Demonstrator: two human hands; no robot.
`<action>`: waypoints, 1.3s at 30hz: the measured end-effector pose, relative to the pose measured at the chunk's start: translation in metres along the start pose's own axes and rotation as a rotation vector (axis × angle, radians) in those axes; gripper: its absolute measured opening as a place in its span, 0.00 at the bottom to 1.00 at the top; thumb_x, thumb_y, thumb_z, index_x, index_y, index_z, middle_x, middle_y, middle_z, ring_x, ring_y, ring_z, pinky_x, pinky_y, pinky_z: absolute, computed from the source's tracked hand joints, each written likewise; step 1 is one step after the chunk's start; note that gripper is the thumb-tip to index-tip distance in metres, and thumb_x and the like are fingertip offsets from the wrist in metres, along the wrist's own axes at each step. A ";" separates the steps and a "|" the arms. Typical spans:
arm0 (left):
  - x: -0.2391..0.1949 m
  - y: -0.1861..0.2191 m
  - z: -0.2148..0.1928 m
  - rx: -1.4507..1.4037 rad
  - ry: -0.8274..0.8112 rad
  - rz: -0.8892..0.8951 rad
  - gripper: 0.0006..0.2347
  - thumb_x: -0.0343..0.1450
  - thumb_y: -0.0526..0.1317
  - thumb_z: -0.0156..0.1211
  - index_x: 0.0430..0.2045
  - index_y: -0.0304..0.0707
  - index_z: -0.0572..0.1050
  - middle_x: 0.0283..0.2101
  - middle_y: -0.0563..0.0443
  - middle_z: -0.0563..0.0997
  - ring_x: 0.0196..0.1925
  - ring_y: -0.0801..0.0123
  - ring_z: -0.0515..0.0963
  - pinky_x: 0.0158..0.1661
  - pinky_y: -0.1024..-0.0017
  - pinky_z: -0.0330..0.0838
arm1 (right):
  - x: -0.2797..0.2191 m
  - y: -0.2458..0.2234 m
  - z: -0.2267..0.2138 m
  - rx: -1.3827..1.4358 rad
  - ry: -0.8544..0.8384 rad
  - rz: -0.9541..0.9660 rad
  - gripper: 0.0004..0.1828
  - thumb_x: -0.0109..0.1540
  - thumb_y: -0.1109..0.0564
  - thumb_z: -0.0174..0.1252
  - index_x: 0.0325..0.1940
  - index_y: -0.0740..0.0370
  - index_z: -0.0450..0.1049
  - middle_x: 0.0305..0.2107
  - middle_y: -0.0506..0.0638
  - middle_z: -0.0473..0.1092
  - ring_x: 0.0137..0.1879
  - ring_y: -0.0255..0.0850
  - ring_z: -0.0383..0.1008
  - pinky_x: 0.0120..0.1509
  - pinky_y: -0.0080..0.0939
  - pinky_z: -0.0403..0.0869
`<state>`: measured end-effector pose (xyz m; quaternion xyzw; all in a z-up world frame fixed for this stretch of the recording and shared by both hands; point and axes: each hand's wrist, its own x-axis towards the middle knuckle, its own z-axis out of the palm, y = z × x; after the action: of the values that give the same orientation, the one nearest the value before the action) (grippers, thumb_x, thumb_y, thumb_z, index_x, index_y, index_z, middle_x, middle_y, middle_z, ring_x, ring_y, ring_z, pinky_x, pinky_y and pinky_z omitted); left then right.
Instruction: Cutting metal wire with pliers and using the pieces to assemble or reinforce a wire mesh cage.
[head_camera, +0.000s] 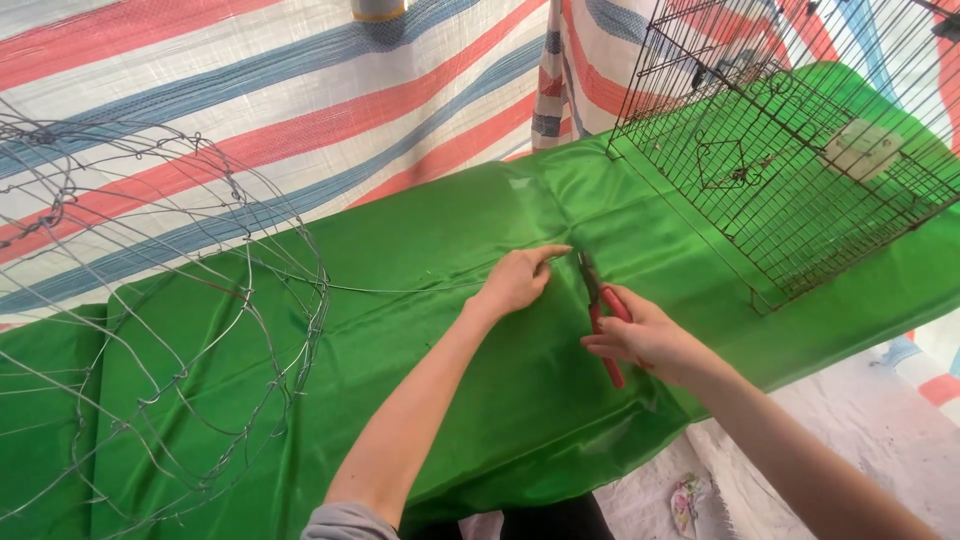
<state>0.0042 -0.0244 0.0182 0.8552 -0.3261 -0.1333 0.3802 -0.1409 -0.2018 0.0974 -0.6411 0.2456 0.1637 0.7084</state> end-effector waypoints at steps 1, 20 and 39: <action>0.003 -0.003 0.005 0.002 -0.003 0.001 0.22 0.72 0.35 0.46 0.61 0.59 0.73 0.49 0.40 0.84 0.52 0.37 0.80 0.55 0.46 0.74 | 0.005 0.000 -0.003 0.004 0.001 0.000 0.37 0.65 0.68 0.47 0.79 0.61 0.48 0.68 0.77 0.50 0.63 0.77 0.66 0.68 0.69 0.69; 0.019 -0.038 0.066 0.262 0.332 -0.027 0.11 0.78 0.48 0.46 0.48 0.59 0.76 0.43 0.58 0.83 0.39 0.52 0.85 0.42 0.54 0.81 | 0.035 -0.005 0.001 -0.073 0.033 0.200 0.45 0.60 0.65 0.59 0.79 0.43 0.54 0.67 0.74 0.52 0.63 0.67 0.68 0.66 0.58 0.72; 0.015 -0.053 0.064 0.415 0.385 -0.090 0.09 0.78 0.46 0.44 0.43 0.59 0.75 0.35 0.54 0.77 0.34 0.48 0.84 0.37 0.51 0.81 | 0.016 -0.045 0.034 -0.243 -0.012 0.246 0.43 0.59 0.59 0.59 0.79 0.47 0.54 0.68 0.80 0.46 0.62 0.79 0.67 0.59 0.71 0.74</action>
<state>0.0094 -0.0444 -0.0640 0.9379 -0.2300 0.0843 0.2457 -0.0982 -0.1754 0.1281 -0.6861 0.2965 0.2815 0.6017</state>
